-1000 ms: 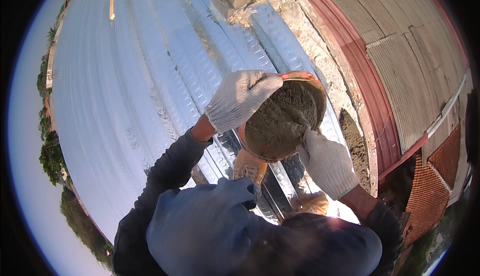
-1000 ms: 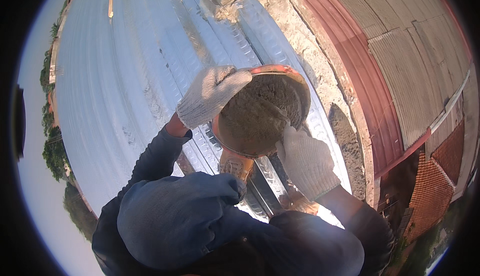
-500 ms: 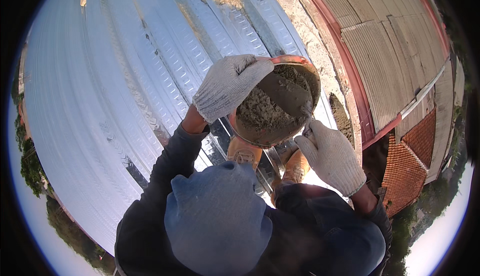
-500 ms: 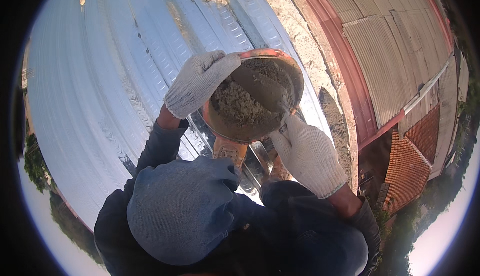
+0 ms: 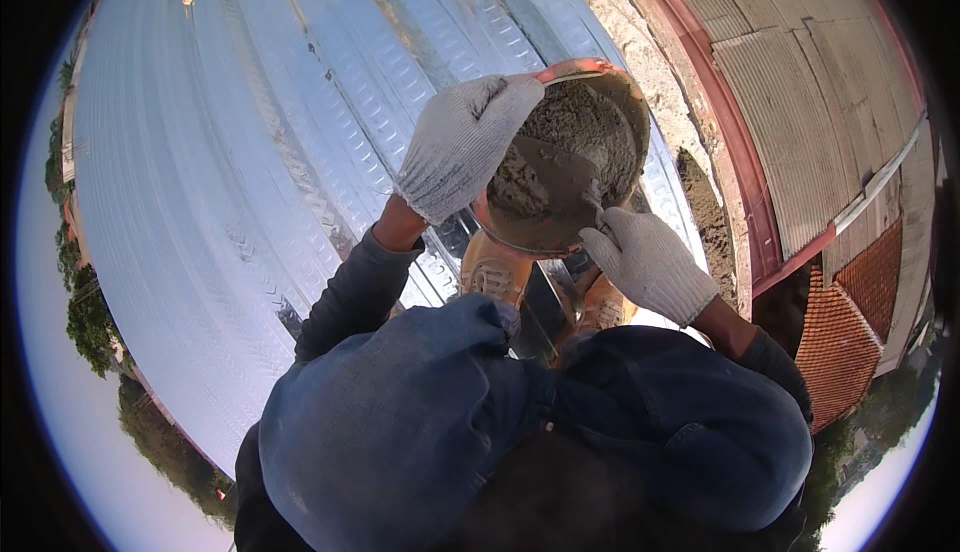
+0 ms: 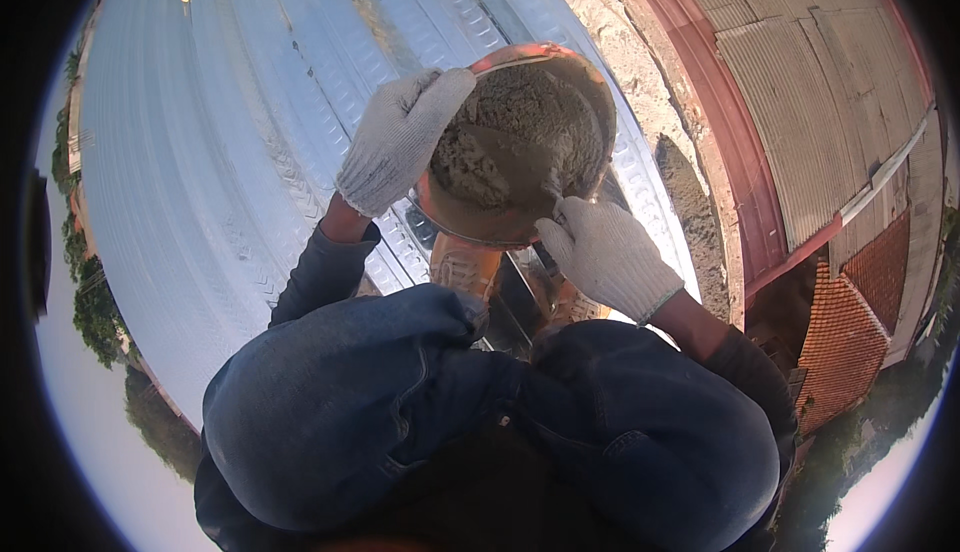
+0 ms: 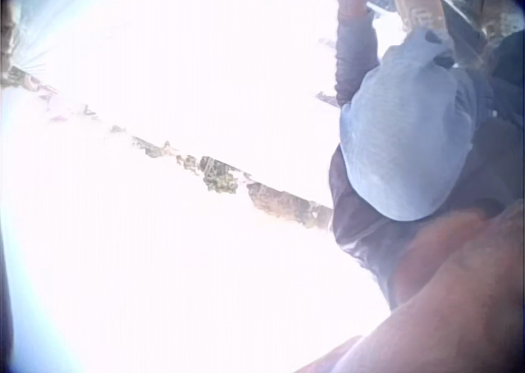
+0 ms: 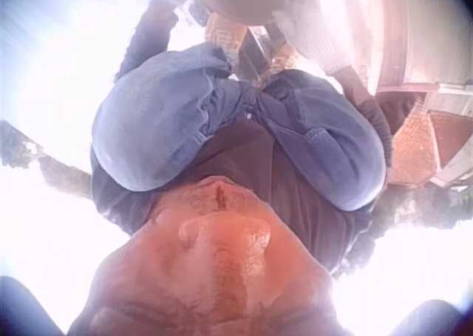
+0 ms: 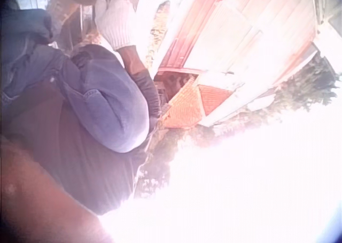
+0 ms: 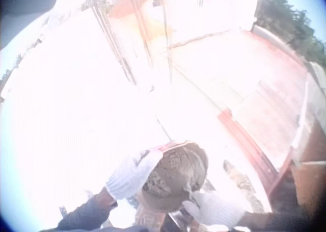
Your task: The person scoops wet cement from a bucket with a trowel and spreads it along the edge of a corrugated metal roof. The person repeatedly transfers material and smooths it into place along the roof seam.
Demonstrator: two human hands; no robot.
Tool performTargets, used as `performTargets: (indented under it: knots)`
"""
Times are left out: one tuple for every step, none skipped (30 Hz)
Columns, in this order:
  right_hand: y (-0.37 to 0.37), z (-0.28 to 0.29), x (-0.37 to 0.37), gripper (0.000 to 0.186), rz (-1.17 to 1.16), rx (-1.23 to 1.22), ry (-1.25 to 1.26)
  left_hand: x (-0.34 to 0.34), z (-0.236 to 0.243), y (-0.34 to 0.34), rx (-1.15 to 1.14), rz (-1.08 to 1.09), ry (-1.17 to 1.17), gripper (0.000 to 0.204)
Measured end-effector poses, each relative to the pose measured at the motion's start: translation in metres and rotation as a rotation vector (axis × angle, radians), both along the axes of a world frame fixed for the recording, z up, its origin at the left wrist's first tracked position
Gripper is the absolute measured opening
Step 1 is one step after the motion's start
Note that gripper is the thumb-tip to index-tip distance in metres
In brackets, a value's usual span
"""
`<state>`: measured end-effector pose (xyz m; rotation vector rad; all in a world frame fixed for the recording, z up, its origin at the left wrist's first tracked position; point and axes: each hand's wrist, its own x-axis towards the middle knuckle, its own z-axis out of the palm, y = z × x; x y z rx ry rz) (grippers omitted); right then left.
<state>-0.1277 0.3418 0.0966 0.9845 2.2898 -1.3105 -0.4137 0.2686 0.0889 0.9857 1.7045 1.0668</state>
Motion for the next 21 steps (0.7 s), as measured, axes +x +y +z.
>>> performTargets:
  knots:
    - [-0.01, -0.005, -0.009, 0.046, 0.007, -0.022, 0.018, 0.002, 0.001, 0.003, 0.007, 0.026, 0.019, 0.049]
    - [-0.014, -0.001, -0.015, 0.048, 0.008, -0.09, 0.028, 0.006, 0.004, 0.005, -0.045, 0.042, 0.029, 0.048]
    - [-0.011, 0.002, -0.012, 0.048, -0.01, -0.15, 0.032, 0.011, 0.008, 0.006, -0.095, 0.055, 0.039, 0.047]
    - [-0.007, 0.005, -0.01, 0.049, -0.021, -0.212, 0.034, 0.016, 0.014, 0.007, -0.146, 0.075, 0.047, 0.046]
    - [-0.003, 0.007, -0.008, 0.049, -0.034, -0.273, 0.035, 0.017, 0.015, 0.008, -0.143, 0.051, 0.092, 0.045]
    - [-0.001, 0.008, -0.006, 0.051, -0.063, -0.324, 0.039, 0.017, 0.016, 0.01, -0.14, 0.024, 0.137, 0.044]
    - [0.001, 0.011, -0.002, 0.052, -0.088, -0.375, 0.03, 0.018, 0.016, 0.01, -0.135, 0.0, 0.169, 0.043]
    - [0.003, 0.012, 0.008, 0.053, -0.13, -0.415, 0.006, 0.022, 0.014, 0.015, -0.16, -0.001, 0.138, 0.043]
    - [0.002, 0.009, 0.017, 0.054, -0.151, -0.412, 0.047, 0.022, 0.016, 0.019, -0.186, -0.004, 0.108, 0.042]
    - [0.0, 0.008, 0.024, 0.054, -0.168, -0.401, 0.085, 0.02, 0.019, 0.024, -0.206, -0.005, 0.075, 0.041]
    - [0.0, 0.006, 0.03, 0.055, -0.186, -0.388, 0.123, 0.016, 0.019, 0.026, -0.217, -0.002, 0.041, 0.04]
    - [0.002, 0.01, 0.033, 0.055, -0.197, -0.407, 0.155, 0.004, 0.021, 0.026, -0.235, 0.014, 0.02, 0.04]
    - [0.006, 0.017, 0.035, 0.055, -0.209, -0.428, 0.117, -0.014, 0.006, 0.023, -0.165, 0.029, 0.03, 0.041]
    - [0.011, 0.025, 0.037, 0.054, -0.218, -0.452, 0.087, -0.031, -0.008, 0.02, -0.099, 0.048, 0.047, 0.043]
    - [0.014, 0.027, 0.041, 0.054, -0.239, -0.478, 0.055, -0.042, -0.012, 0.025, -0.123, 0.053, 0.034, 0.044]
    - [0.017, 0.027, 0.047, 0.053, -0.256, -0.451, 0.061, -0.053, -0.01, 0.028, -0.147, 0.068, 0.03, 0.046]
    - [0.019, 0.027, 0.056, 0.052, -0.276, -0.423, 0.063, -0.061, -0.011, 0.032, -0.171, 0.082, 0.022, 0.047]
    - [0.022, 0.027, 0.065, 0.051, -0.292, -0.395, 0.065, -0.065, -0.015, 0.037, -0.184, 0.064, 0.045, 0.047]
    - [0.027, 0.03, 0.069, 0.049, -0.38, -0.428, -0.008, -0.071, -0.016, 0.041, -0.197, 0.055, 0.076, 0.047]
    - [0.033, 0.036, 0.072, 0.048, -0.467, -0.46, -0.081, -0.075, -0.018, 0.044, -0.211, 0.048, 0.108, 0.047]
    - [0.039, 0.039, 0.076, 0.046, -0.551, -0.492, -0.154, -0.079, -0.018, 0.045, -0.21, 0.069, 0.086, 0.047]
